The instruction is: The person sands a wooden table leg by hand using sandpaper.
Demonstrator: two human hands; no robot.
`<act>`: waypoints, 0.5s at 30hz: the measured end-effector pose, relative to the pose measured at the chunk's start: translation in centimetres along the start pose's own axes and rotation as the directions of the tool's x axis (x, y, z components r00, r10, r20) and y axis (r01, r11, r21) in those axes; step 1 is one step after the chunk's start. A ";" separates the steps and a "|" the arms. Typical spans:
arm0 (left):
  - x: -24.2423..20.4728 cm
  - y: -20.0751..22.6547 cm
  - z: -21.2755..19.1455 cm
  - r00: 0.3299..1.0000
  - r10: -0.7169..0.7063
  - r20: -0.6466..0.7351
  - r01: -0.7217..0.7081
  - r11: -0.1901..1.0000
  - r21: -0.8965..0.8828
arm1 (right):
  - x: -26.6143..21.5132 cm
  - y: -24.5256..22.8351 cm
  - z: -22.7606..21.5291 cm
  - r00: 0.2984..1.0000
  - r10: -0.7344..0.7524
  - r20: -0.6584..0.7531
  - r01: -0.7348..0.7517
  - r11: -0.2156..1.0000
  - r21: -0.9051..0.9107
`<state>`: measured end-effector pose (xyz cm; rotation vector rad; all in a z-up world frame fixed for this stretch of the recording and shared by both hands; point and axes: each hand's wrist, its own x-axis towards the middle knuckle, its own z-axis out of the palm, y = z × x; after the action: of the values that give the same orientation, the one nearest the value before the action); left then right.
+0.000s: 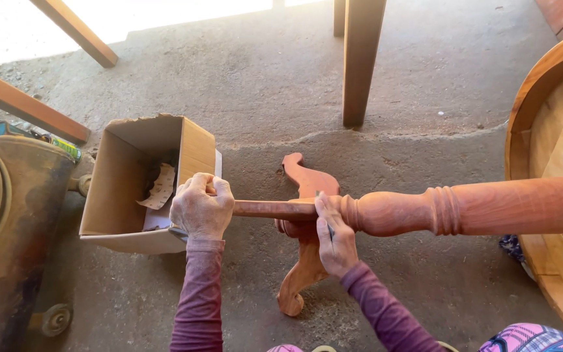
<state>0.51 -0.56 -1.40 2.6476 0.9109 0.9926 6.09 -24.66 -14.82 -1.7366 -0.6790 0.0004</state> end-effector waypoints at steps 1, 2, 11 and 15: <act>-0.3 -0.1 0.0 1.000 -0.004 -0.001 0.004 1.000 -0.002 | 0.4 -0.1 0.1 1.000 0.009 0.002 -0.009 1.000 -0.025; -0.6 -0.3 0.1 1.000 -0.007 0.005 0.007 1.000 0.004 | 1.3 0.1 0.3 1.000 0.016 0.006 -0.016 1.000 -0.021; -1.4 0.3 2.3 0.915 -0.094 -0.393 -0.072 0.919 -0.387 | 1.7 -1.1 -1.0 0.981 -0.176 0.081 0.184 0.977 -0.107; -1.8 0.3 4.1 0.829 -0.345 -0.441 0.006 0.793 -0.609 | 6.7 -1.4 0.6 0.918 -0.037 0.395 0.148 0.956 -0.253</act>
<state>2.24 -1.63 -5.41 1.7454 0.7553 1.6802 10.85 -21.04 -11.34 -1.9958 -1.0964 0.1961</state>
